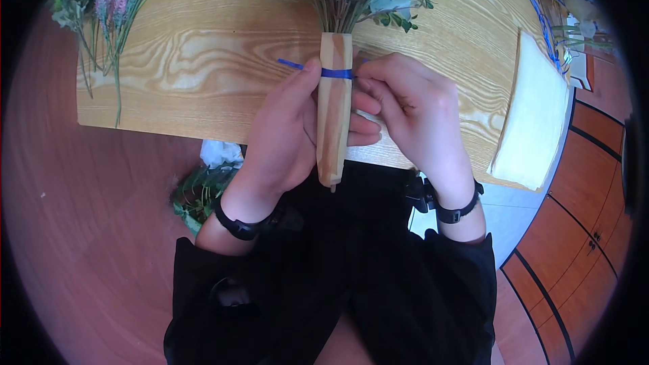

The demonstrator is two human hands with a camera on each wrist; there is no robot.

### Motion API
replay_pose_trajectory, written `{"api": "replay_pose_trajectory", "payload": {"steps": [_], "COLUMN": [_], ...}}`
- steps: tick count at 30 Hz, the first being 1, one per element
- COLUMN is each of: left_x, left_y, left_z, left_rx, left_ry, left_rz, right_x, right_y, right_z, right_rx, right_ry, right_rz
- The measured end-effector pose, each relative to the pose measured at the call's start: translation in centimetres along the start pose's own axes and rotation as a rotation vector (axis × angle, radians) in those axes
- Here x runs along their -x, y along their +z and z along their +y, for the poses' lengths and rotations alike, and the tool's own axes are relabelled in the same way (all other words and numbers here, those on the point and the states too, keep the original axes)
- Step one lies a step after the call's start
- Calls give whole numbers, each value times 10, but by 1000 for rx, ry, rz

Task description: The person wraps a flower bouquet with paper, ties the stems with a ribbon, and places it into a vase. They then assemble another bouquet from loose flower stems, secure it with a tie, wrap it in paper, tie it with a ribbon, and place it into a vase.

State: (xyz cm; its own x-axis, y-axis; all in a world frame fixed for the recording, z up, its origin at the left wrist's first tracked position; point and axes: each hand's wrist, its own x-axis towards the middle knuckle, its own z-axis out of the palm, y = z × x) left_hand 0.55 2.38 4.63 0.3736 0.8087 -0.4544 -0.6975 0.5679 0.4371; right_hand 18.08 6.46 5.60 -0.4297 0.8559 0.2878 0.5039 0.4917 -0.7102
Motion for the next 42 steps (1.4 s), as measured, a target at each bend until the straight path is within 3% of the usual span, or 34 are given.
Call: {"api": "replay_pose_trajectory", "payload": {"steps": [6,8,9,11,15,17,21,23,24,25,26,27,28,29,31,33,42], "left_x": [-2,-2,-1,1,-1,-2,0,-1,-1,-1,-1,-1,0,-2,-7,-9,-16], "left_y": [-10,-9,-9,-7,-6,-6,1,1,0,-1,-3,-4,8,6,0,1,-5], "left_z": [1,3,4,5,6,5,-1,-5,-7,-7,-7,-8,-6,-5,-3,3,13], "left_rx": [313,370,430,401,200,49,-267,-338,-410,-406,-651,-897,-943,-943,-1426,-1479,-1704], "left_ry": [-50,-79,-107,-121,-54,10,202,256,304,309,379,444,458,458,704,702,769], "left_rz": [-252,-255,-253,-231,-190,-159,-29,46,118,123,152,182,224,225,117,82,-72], "right_x": [-1,1,1,1,1,2,-4,0,0,1,2,3,5,6,7,6,22], "right_y": [9,12,14,15,21,17,13,16,13,9,5,1,-3,-7,-11,-9,5], "right_z": [-2,-5,-4,-2,0,3,-1,0,-1,-2,-4,-6,-10,-13,-22,-28,-15], "right_rx": [-235,-433,-434,-534,-710,-831,-748,-571,-572,-524,-476,-477,-422,-366,-317,-217,-199], "right_ry": [189,429,430,545,588,712,718,536,534,501,467,466,383,300,251,188,246], "right_rz": [35,8,14,-74,-20,-144,-233,-28,-36,87,209,203,200,200,155,92,75]}}
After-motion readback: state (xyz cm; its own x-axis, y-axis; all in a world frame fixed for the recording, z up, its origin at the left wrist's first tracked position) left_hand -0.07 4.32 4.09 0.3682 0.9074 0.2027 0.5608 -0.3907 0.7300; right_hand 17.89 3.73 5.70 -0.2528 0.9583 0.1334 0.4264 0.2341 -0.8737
